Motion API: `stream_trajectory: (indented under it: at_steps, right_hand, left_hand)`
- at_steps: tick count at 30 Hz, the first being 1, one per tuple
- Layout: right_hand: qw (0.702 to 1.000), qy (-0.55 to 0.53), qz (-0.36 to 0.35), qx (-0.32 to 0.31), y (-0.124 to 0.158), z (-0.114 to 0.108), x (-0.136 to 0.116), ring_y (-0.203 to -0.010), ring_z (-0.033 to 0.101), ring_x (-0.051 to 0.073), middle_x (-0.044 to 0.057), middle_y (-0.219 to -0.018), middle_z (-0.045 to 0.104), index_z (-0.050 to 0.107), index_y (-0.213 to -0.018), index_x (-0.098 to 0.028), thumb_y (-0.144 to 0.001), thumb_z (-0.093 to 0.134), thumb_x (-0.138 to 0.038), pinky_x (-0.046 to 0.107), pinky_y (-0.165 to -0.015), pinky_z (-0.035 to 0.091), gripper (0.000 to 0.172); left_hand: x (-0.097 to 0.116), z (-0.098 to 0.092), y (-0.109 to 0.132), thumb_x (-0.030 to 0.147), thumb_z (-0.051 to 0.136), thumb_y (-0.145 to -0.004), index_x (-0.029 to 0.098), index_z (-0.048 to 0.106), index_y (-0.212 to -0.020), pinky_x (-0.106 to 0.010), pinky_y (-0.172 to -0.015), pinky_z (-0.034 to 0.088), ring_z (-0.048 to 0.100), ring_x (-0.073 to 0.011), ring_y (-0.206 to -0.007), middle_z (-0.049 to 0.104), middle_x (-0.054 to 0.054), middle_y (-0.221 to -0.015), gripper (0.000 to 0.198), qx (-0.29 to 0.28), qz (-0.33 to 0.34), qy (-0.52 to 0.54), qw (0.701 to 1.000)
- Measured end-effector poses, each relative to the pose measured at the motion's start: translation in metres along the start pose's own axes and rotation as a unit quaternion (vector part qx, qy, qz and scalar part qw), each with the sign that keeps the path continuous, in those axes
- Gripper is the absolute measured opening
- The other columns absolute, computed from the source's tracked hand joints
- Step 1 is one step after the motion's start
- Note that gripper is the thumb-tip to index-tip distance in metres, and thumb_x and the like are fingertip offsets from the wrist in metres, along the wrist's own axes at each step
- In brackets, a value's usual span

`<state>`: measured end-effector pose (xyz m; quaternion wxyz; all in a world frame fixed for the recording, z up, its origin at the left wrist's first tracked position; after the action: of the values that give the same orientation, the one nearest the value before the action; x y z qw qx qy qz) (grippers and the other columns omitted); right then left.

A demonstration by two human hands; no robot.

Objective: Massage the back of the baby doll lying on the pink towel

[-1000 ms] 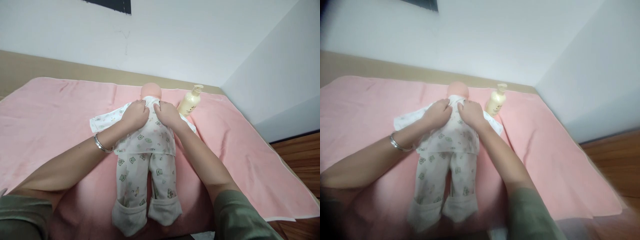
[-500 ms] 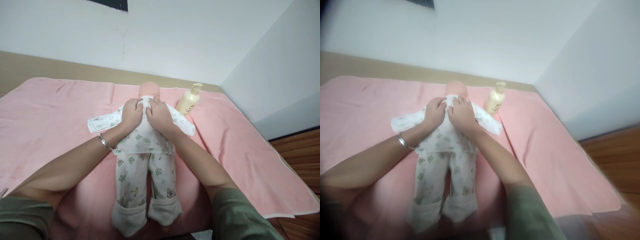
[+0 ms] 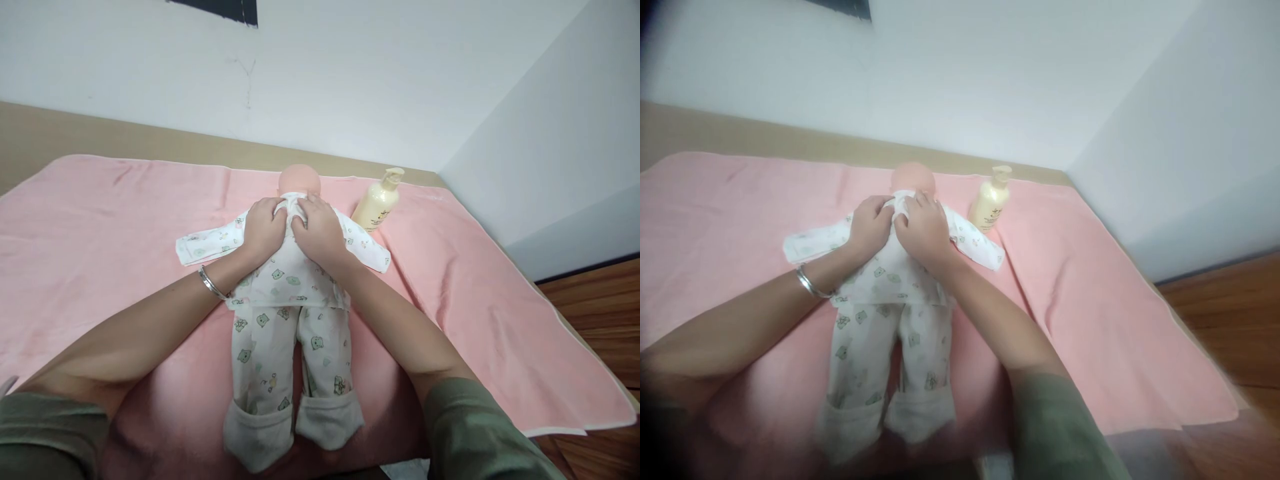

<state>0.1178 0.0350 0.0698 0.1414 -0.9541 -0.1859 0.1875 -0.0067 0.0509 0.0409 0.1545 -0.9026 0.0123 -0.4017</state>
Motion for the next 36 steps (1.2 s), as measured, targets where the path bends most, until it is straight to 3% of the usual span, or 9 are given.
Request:
stream_trajectory:
  at_steps: [5, 10, 13, 18, 23, 27, 29, 32, 36]
  right_hand:
    - [0.998, -0.013, 0.021, 0.062, -0.001, -0.015, 0.005, -0.158, 0.031, 0.026, 0.011, -0.168, 0.038, 0.049, -0.149, -0.015, -0.097, 0.032, -0.022, 0.050, -0.128, 0.031, 0.055]
    - [1.000, -0.025, 0.008, -0.006, -0.003, -0.001, 0.006, -0.139, 0.054, 0.028, 0.013, -0.145, 0.064, 0.064, -0.129, -0.015, -0.096, 0.036, -0.023, 0.045, -0.121, 0.041, 0.045]
    - [0.998, -0.054, 0.007, -0.021, -0.004, -0.009, 0.007, -0.132, 0.060, 0.027, 0.012, -0.138, 0.068, 0.066, -0.128, -0.016, -0.097, 0.036, -0.026, 0.043, -0.115, 0.047, 0.045]
    - [0.998, -0.027, 0.023, 0.043, -0.003, -0.022, 0.007, -0.152, 0.042, 0.027, 0.012, -0.161, 0.048, 0.053, -0.147, -0.016, -0.099, 0.032, -0.025, 0.049, -0.123, 0.039, 0.053]
    - [1.000, -0.009, -0.008, -0.009, 0.001, 0.002, -0.002, -0.152, 0.041, 0.030, 0.015, -0.159, 0.050, 0.061, -0.136, -0.014, -0.098, 0.036, -0.023, 0.052, -0.127, 0.034, 0.047]
    - [0.999, -0.007, -0.006, 0.039, 0.004, -0.013, -0.007, -0.163, 0.016, 0.033, 0.012, -0.172, 0.029, 0.057, -0.141, -0.014, -0.095, 0.042, -0.022, 0.057, -0.130, 0.027, 0.049]
    - [0.997, -0.011, -0.007, 0.071, 0.004, -0.021, -0.008, -0.165, 0.012, 0.032, 0.009, -0.173, 0.025, 0.051, -0.147, -0.018, -0.094, 0.041, -0.019, 0.060, -0.131, 0.025, 0.054]
    - [0.998, -0.019, -0.019, 0.064, 0.002, -0.015, -0.006, -0.162, 0.021, 0.033, 0.011, -0.170, 0.032, 0.053, -0.146, -0.017, -0.095, 0.040, -0.018, 0.060, -0.129, 0.028, 0.052]
    - [0.999, 0.015, -0.023, -0.038, 0.001, 0.007, -0.005, -0.154, 0.038, 0.034, 0.018, -0.163, 0.044, 0.056, -0.142, -0.012, -0.101, 0.035, -0.020, 0.058, -0.127, 0.032, 0.047]
  left_hand:
    - [0.000, 0.000, 0.000, 0.033, 0.035, -0.092, 0.014, 0.070, -0.125, -0.043, -0.117, 0.046, 0.061, -0.0268, -0.126, 0.070, -0.013, -0.133, 0.052, 0.005, -0.004, -0.003, 1.000]
    - [-0.003, 0.001, -0.001, 0.033, 0.036, -0.091, 0.014, 0.071, -0.124, -0.042, -0.116, 0.046, 0.061, -0.0268, -0.126, 0.070, -0.012, -0.132, 0.051, 0.006, -0.001, -0.011, 1.000]
    - [-0.002, 0.000, -0.001, 0.033, 0.036, -0.091, 0.015, 0.071, -0.123, -0.042, -0.116, 0.046, 0.062, -0.0266, -0.125, 0.071, -0.012, -0.131, 0.050, 0.005, 0.003, -0.009, 1.000]
    - [0.000, 0.000, 0.000, 0.033, 0.036, -0.091, 0.014, 0.070, -0.123, -0.044, -0.116, 0.046, 0.061, -0.0274, -0.125, 0.070, -0.013, -0.132, 0.051, 0.003, 0.003, -0.005, 1.000]
    - [-0.001, -0.002, 0.002, 0.031, 0.038, -0.090, 0.015, 0.068, -0.123, -0.043, -0.116, 0.046, 0.061, -0.0268, -0.126, 0.070, -0.013, -0.132, 0.047, 0.018, 0.001, 0.005, 1.000]
    - [0.000, -0.003, 0.004, 0.027, 0.039, -0.090, 0.017, 0.068, -0.123, -0.043, -0.119, 0.044, 0.058, -0.0262, -0.129, 0.069, -0.011, -0.132, 0.045, 0.032, 0.032, -0.010, 0.999]
    - [0.000, -0.002, 0.005, 0.027, 0.040, -0.089, 0.018, 0.068, -0.122, -0.043, -0.118, 0.044, 0.058, -0.0259, -0.129, 0.070, -0.010, -0.131, 0.044, 0.035, 0.043, -0.013, 0.998]
    - [-0.003, 0.001, 0.003, 0.028, 0.038, -0.090, 0.016, 0.069, -0.123, -0.044, -0.117, 0.045, 0.060, -0.0269, -0.126, 0.070, -0.012, -0.130, 0.047, 0.036, 0.048, -0.007, 0.998]
    - [-0.005, 0.004, -0.002, 0.030, 0.037, -0.090, 0.011, 0.069, -0.126, -0.046, -0.117, 0.045, 0.061, -0.0292, -0.126, 0.070, -0.015, -0.131, 0.051, 0.020, 0.043, -0.012, 0.999]
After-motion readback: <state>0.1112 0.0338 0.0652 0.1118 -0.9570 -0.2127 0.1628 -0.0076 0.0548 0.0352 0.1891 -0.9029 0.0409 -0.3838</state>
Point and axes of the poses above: each hand's wrist, its own y-axis away from the middle knuckle, its own z-axis out of the palm, x = y × z, the point moved 6 cm from there along -y, towards the middle knuckle
